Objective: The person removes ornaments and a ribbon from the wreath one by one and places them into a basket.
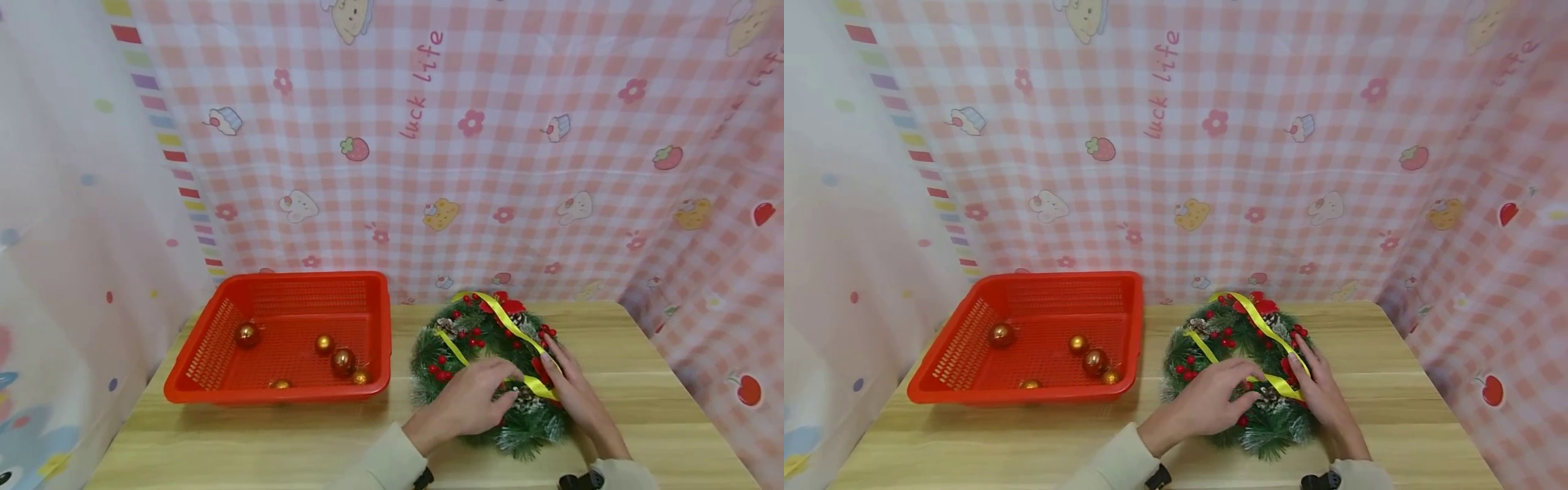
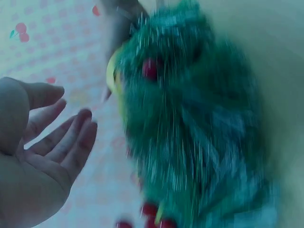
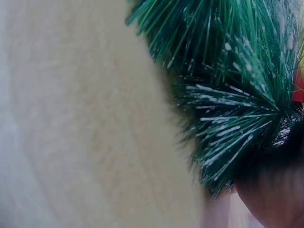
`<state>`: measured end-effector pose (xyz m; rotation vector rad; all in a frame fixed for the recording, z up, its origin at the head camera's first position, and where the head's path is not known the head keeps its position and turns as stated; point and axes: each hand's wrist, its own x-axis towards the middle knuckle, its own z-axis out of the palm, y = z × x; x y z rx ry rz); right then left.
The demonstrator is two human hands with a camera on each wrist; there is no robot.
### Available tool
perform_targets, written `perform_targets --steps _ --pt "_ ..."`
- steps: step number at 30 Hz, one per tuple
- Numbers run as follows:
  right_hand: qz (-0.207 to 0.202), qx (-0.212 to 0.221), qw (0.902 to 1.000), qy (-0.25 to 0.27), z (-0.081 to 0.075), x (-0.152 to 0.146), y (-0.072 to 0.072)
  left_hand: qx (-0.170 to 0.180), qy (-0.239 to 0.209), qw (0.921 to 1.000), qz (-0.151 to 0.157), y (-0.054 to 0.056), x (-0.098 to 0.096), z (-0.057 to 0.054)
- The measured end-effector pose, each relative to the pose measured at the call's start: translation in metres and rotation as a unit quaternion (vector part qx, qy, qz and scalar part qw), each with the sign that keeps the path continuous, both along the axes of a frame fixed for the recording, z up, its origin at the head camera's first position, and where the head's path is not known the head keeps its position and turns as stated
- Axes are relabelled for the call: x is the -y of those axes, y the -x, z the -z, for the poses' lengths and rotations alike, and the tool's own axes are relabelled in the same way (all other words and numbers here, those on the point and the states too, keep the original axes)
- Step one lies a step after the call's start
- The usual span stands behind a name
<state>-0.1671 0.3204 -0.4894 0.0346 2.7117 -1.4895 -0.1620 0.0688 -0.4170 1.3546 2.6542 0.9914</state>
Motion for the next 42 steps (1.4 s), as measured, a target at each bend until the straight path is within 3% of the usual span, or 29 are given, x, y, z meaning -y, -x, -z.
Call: perform_targets --steps 3,7,9,11,15,19,24,28,36,42 --pt "0.005 0.003 1.0 0.001 0.001 0.002 0.001 0.079 -0.018 0.9967 -0.004 0.002 -0.017 0.006" --pt "0.009 0.002 0.9999 -0.008 0.002 0.002 0.003 0.193 -0.056 0.979 -0.035 0.003 -0.031 0.012" --pt "0.008 -0.002 0.9999 -0.013 0.002 0.001 0.003 0.217 -0.061 0.9732 -0.046 0.003 -0.036 0.015" --pt "0.007 -0.006 0.9998 -0.018 0.002 0.001 0.003 0.214 -0.053 0.9737 -0.056 0.003 -0.041 0.017" --pt "0.004 -0.007 0.9998 -0.02 0.001 0.001 0.003 0.162 -0.028 0.9835 -0.076 0.002 -0.05 0.022" --pt "-0.001 -0.017 0.9997 -0.015 0.003 0.001 0.003 0.13 -0.039 0.9859 -0.098 0.0 -0.055 0.028" --pt "-0.002 -0.03 0.9995 -0.007 0.003 -0.001 0.004 0.151 -0.097 0.9762 -0.122 -0.003 -0.054 0.03" --pt "-0.008 -0.026 0.9996 -0.006 0.001 -0.001 0.004 0.182 -0.136 0.9665 -0.12 -0.004 -0.048 0.025" --pt "-0.021 -0.028 0.9993 0.013 -0.002 0.002 0.006 0.205 -0.194 0.954 -0.101 -0.005 -0.023 0.005" --pt "-0.02 -0.018 0.9989 0.039 -0.001 -0.001 0.003 0.216 -0.25 0.9387 -0.098 -0.005 -0.001 -0.013"
